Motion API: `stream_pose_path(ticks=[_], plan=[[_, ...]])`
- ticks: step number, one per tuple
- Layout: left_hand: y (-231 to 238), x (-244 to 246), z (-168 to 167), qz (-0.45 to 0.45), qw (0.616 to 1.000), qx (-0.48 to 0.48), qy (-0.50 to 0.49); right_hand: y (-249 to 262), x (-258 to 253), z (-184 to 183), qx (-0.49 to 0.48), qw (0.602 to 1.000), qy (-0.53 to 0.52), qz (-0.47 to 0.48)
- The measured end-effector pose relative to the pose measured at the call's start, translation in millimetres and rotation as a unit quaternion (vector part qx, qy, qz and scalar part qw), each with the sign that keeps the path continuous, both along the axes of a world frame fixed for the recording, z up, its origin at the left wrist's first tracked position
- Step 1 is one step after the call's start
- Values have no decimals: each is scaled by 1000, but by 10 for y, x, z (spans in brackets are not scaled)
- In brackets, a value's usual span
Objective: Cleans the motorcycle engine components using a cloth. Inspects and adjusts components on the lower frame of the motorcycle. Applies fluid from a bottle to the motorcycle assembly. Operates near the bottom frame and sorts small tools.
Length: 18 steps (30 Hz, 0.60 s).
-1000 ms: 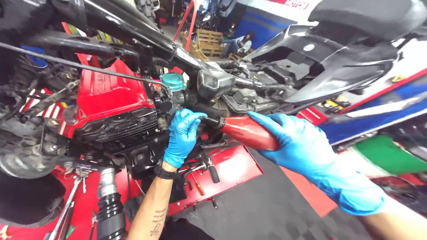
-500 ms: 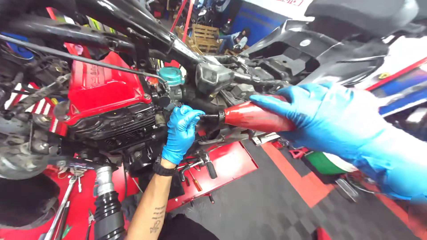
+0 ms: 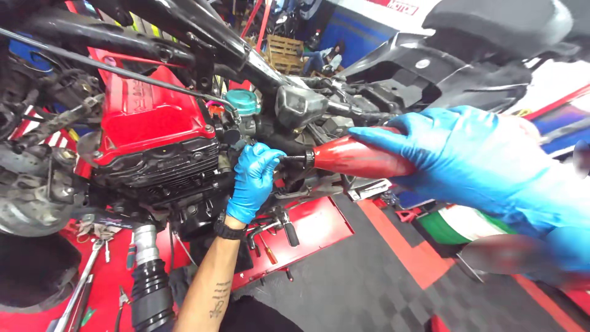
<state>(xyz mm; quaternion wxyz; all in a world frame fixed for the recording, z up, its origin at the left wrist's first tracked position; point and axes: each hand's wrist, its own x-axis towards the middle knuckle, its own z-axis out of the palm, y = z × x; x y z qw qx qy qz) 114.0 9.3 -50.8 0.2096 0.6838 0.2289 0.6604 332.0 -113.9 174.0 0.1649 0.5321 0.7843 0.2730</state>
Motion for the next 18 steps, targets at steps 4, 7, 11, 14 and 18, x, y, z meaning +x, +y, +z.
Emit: stream_pose_path(ticks=[4,7,11,14,18], plan=[[5,-3,2,-1,1000,3,0,8,28,-4,4,1000,1,6],[-1,-3,4,-1,1000,0,-4,8,17,3,5,1000,0,1],[1,1,20,-10,1000,-6,-17,24,35,-21,-8,1000,24,2],[-11,-7,39,-19,999,-22,-20,34,96,-104,-8,998,60,13],[-25,-11,82,-27,998,-42,-30,26,200,-269,-3,992,122,12]])
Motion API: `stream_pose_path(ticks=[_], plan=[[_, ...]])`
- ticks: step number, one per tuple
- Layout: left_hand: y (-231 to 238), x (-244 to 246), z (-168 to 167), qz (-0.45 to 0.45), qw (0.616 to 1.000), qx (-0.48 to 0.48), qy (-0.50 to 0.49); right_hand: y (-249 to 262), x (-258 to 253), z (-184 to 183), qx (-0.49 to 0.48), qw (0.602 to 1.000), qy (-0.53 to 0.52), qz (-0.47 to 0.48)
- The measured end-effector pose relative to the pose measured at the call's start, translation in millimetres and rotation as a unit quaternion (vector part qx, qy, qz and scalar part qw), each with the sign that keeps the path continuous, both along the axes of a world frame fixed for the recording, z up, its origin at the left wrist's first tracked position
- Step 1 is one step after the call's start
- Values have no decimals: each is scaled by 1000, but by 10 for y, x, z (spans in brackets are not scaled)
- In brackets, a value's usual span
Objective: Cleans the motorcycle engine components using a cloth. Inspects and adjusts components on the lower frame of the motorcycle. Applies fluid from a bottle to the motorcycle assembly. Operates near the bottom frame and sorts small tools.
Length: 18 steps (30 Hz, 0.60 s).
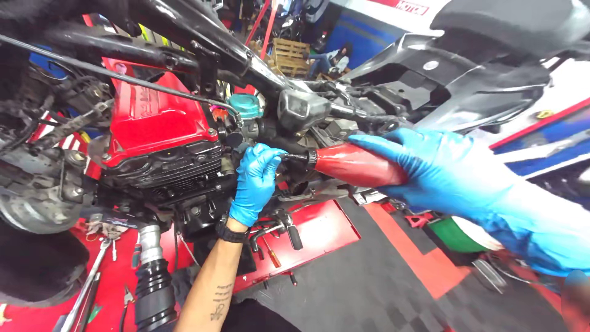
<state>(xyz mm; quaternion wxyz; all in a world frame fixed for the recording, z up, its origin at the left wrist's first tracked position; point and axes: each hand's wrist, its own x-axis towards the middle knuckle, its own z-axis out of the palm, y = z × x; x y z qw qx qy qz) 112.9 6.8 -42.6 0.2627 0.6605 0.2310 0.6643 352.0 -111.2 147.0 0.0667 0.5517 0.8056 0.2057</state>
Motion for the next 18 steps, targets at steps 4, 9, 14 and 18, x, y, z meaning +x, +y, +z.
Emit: stream_pose_path(ticks=[4,9,14,18], plan=[[-22,-6,106,6,1000,-21,14,-7,83,-216,-4,997,72,-22],[-57,-11,280,30,996,-74,38,47,111,-634,-12,972,223,-72],[-82,-46,379,56,994,-86,32,109,130,-1156,-7,917,395,-58],[-233,-119,319,104,992,-66,34,-56,232,-1617,14,834,551,-9]])
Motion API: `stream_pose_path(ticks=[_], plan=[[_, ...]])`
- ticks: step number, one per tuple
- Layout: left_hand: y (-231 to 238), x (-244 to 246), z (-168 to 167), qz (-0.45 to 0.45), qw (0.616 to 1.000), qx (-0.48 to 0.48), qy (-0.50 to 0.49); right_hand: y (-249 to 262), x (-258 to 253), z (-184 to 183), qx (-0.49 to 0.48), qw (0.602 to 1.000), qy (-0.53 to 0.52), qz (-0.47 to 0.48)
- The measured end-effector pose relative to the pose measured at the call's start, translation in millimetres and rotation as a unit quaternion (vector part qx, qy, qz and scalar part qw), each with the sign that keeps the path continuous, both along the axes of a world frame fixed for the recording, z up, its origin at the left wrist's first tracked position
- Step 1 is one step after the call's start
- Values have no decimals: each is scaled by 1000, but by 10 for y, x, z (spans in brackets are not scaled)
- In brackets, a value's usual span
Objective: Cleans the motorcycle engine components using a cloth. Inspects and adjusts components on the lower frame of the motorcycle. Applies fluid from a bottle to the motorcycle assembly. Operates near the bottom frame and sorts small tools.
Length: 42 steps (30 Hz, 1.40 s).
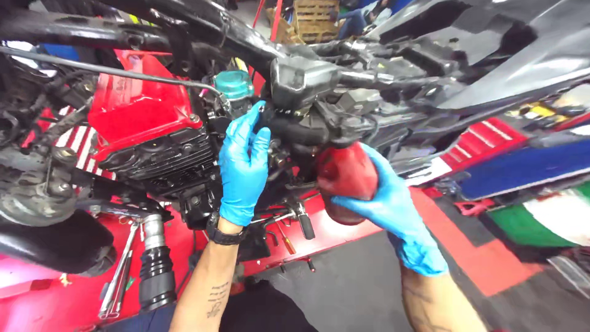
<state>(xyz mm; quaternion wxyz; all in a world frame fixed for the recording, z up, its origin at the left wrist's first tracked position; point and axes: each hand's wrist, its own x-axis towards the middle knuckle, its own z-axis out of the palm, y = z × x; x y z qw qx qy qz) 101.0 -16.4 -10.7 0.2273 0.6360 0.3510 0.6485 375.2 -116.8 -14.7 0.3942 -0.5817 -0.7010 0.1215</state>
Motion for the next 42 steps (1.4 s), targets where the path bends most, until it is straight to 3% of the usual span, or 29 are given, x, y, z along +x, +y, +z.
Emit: stream_pose_path(ticks=[5,8,10,12,14,16,19,22,25,30,32,36,38,42], plan=[[-498,-232,-490,15,999,4,29,-586,247,-754,26,980,186,-61],[-1029,-545,-1042,-38,991,-106,77,-1021,478,-1349,-11,958,241,-154],[-1358,-845,-1496,-51,964,-234,111,-1186,668,-1788,-49,944,253,-205],[-1614,-1151,-2076,-20,905,-388,173,-1272,851,-2256,-110,929,229,-271],[-1716,-1399,-2713,13,790,-545,281,-1271,1005,-2724,-173,908,197,-327],[-1702,-1481,-3345,33,703,-602,377,-1145,1131,-3150,-194,894,183,-361],[-1604,-1296,-3976,39,669,-579,465,-899,1236,-3597,-184,887,181,-382],[-1508,-1097,-4354,25,647,-566,510,-630,1288,-3954,-167,886,154,-405],[-1413,-1152,-4322,64,677,-599,422,-512,1249,-4250,-135,888,139,-417],[-1456,-1645,-3908,169,787,-586,91,-693,1098,-4419,-115,880,187,-422],[-1499,-1843,-3843,193,790,-580,39,-827,1071,-4390,-147,879,215,-399],[-1483,-2230,-3838,247,758,-593,117,-1354,708,-4131,-312,833,179,-420],[-1460,-2427,-3886,263,711,-617,211,-1614,317,-4134,-367,821,160,-407],[-1424,-2659,-4034,221,633,-647,363,-1672,-941,-4202,-415,858,179,-242]])
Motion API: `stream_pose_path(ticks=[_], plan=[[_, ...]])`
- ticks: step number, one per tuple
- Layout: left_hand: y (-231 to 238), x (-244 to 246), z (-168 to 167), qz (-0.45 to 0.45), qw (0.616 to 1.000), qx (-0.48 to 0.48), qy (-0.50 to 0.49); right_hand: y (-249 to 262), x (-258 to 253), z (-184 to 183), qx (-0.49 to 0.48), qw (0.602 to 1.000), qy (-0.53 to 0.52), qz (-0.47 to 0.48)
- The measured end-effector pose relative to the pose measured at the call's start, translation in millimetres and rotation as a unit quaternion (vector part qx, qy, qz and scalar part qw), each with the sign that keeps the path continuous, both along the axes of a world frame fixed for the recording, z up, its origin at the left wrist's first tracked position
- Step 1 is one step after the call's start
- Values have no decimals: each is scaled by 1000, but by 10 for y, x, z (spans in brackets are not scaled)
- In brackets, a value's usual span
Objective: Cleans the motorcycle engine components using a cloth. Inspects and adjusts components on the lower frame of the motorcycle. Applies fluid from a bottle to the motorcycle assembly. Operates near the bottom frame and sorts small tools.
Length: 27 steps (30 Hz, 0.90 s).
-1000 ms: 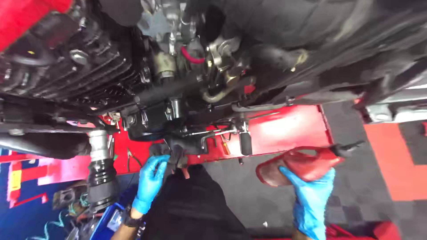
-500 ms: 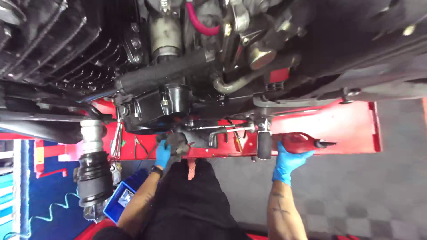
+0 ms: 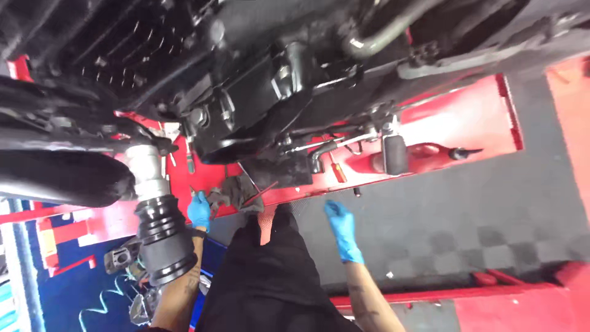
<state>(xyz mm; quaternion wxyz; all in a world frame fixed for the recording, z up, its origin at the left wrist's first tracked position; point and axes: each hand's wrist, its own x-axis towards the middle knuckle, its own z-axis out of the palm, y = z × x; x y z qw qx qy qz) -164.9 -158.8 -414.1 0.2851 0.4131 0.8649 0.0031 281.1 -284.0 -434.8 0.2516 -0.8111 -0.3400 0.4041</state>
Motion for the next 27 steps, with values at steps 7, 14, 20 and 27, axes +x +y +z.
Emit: stream_pose_path(ticks=[7,14,20,27], plan=[[161,63,465,-85,987,-116,-74,977,-1761,-263,43,965,-58,253],[-283,-173,-337,-143,920,35,-363,1231,-2286,-412,-20,945,-141,296],[-222,-517,241,-34,968,5,-247,997,-2157,549,-33,983,-43,178],[-334,-1437,-666,32,997,11,-67,750,-1678,-682,26,982,-115,148]])
